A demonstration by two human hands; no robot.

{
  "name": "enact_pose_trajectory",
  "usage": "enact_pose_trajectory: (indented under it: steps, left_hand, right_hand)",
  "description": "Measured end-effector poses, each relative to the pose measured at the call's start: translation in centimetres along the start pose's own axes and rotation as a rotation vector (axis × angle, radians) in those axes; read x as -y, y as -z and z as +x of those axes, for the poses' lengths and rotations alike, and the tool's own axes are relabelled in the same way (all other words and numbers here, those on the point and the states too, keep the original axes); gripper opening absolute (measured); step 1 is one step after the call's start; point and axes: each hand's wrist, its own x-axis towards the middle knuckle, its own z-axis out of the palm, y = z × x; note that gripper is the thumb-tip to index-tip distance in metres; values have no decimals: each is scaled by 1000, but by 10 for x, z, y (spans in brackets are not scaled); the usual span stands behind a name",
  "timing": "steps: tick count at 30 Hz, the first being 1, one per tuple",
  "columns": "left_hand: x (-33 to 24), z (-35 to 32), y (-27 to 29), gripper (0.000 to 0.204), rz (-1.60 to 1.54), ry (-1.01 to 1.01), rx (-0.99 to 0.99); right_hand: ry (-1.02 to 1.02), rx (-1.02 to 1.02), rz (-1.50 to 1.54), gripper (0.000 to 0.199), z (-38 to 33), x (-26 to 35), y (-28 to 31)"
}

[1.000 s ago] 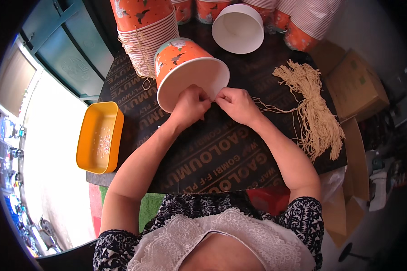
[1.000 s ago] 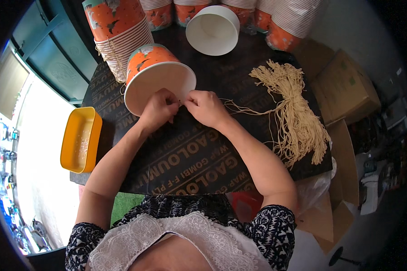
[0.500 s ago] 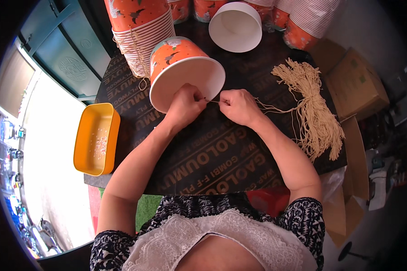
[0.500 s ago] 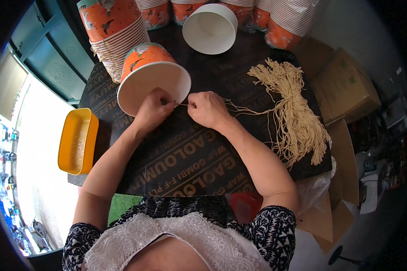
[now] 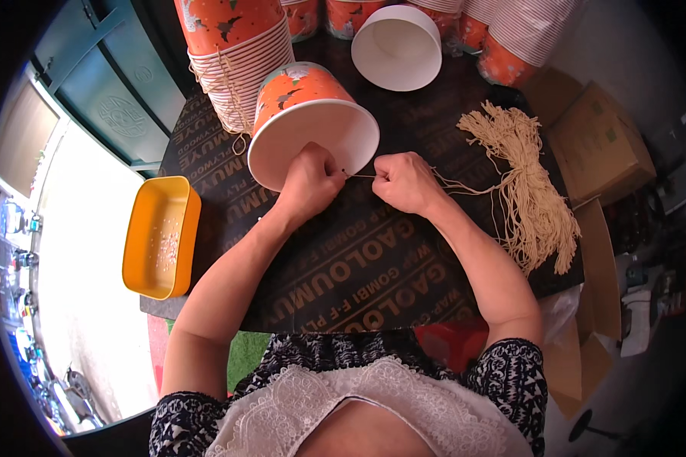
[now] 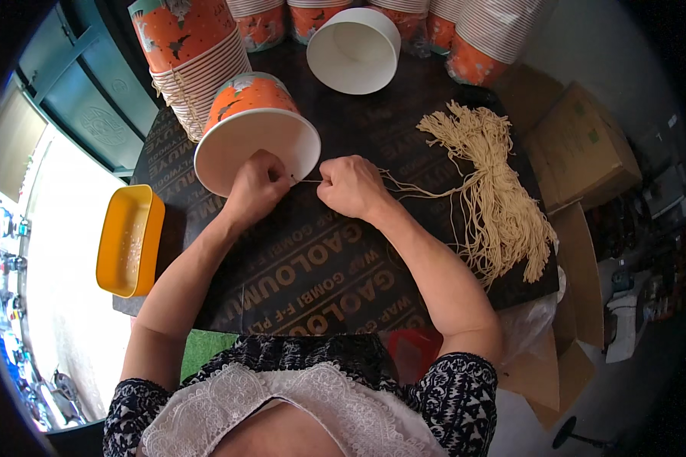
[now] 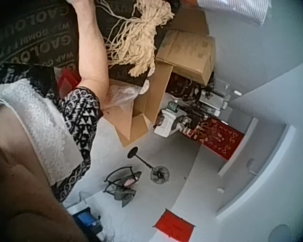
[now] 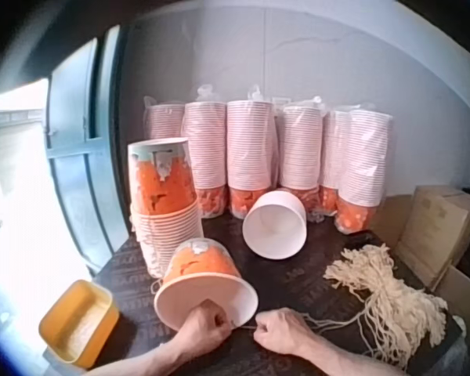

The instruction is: Attaching string handles to printed paper buckets and stacking them on a workbench.

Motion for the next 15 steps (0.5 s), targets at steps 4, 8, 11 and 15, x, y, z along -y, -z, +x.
enact_pose_trajectory:
  steps: [4, 8, 11, 15]
  left_hand:
    - [2, 0, -1, 12, 17, -36, -24]
    - [6, 2, -1, 11, 54, -65, -24]
    - [3, 3, -1, 10, 58, -58, -25]
    - [3, 2, 4, 8, 101, 38, 33]
  right_hand:
    - [12, -19, -9, 13, 1, 0, 0]
    - [20, -37, 3, 13, 3, -1, -1]
    - [24, -54, -31, 14, 4, -3, -2]
    - [8, -35, -70, 16, 3, 0, -2]
